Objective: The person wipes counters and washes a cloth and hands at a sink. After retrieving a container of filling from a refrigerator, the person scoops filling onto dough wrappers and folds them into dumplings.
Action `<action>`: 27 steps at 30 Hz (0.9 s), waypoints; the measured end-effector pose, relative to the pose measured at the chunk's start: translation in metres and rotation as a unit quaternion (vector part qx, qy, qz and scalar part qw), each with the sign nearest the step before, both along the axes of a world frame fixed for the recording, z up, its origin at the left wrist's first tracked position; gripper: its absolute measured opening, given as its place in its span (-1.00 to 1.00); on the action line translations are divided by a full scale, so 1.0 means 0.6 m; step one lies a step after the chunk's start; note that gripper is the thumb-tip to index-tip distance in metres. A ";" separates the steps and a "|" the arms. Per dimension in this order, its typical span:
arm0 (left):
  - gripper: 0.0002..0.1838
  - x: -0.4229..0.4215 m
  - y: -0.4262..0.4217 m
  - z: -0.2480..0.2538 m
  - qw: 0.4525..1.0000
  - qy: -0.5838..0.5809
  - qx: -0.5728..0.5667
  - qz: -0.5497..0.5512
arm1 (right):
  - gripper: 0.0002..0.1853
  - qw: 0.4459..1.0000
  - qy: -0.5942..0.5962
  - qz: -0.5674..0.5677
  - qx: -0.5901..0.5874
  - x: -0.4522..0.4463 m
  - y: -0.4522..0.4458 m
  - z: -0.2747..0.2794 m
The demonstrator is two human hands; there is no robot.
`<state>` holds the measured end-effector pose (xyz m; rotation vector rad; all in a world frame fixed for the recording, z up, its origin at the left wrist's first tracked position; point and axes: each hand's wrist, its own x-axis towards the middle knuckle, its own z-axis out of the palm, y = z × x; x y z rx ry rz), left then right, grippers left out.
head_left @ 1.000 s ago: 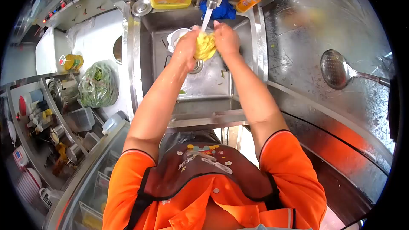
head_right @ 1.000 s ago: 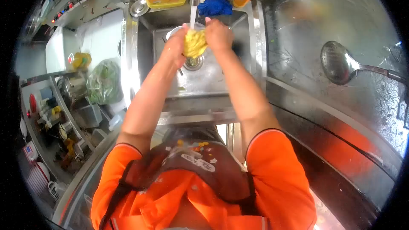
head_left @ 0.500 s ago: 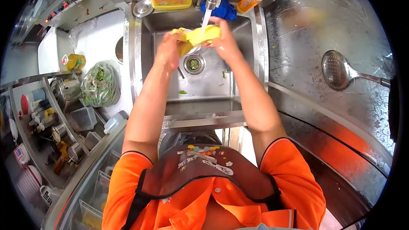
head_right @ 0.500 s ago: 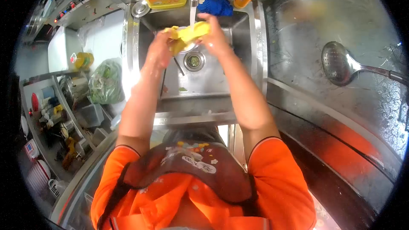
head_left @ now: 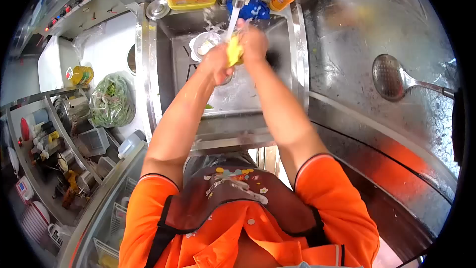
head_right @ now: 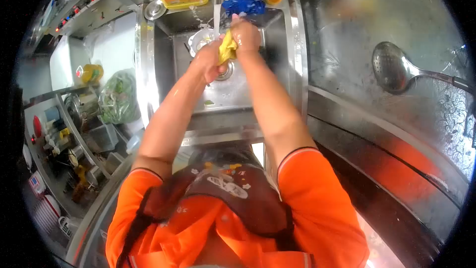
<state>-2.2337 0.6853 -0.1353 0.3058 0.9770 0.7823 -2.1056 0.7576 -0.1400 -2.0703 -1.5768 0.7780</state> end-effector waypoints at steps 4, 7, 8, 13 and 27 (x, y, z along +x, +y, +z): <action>-0.61 -0.026 -0.019 0.075 0.994 -0.002 0.001 0.111 | -0.77 0.928 0.360 0.044 0.082 -0.004 0.008 0.026; -0.55 -0.044 -0.015 -0.001 0.971 -0.152 -0.107 0.148 | -0.82 0.908 0.386 0.154 -0.054 -0.013 -0.042 0.145; -0.55 -0.041 -0.009 -0.011 0.960 -0.231 -0.061 0.145 | -0.83 0.902 0.353 0.220 -0.115 -0.024 -0.046 0.094; -0.65 -0.042 0.023 -0.078 0.932 -0.352 0.013 0.085 | -0.76 0.869 0.123 0.322 0.355 -0.118 -0.201 0.151; -0.72 -0.016 -0.018 0.007 0.981 -0.086 -0.025 0.170 | -0.72 0.960 -0.144 0.222 0.097 -0.074 -0.068 0.049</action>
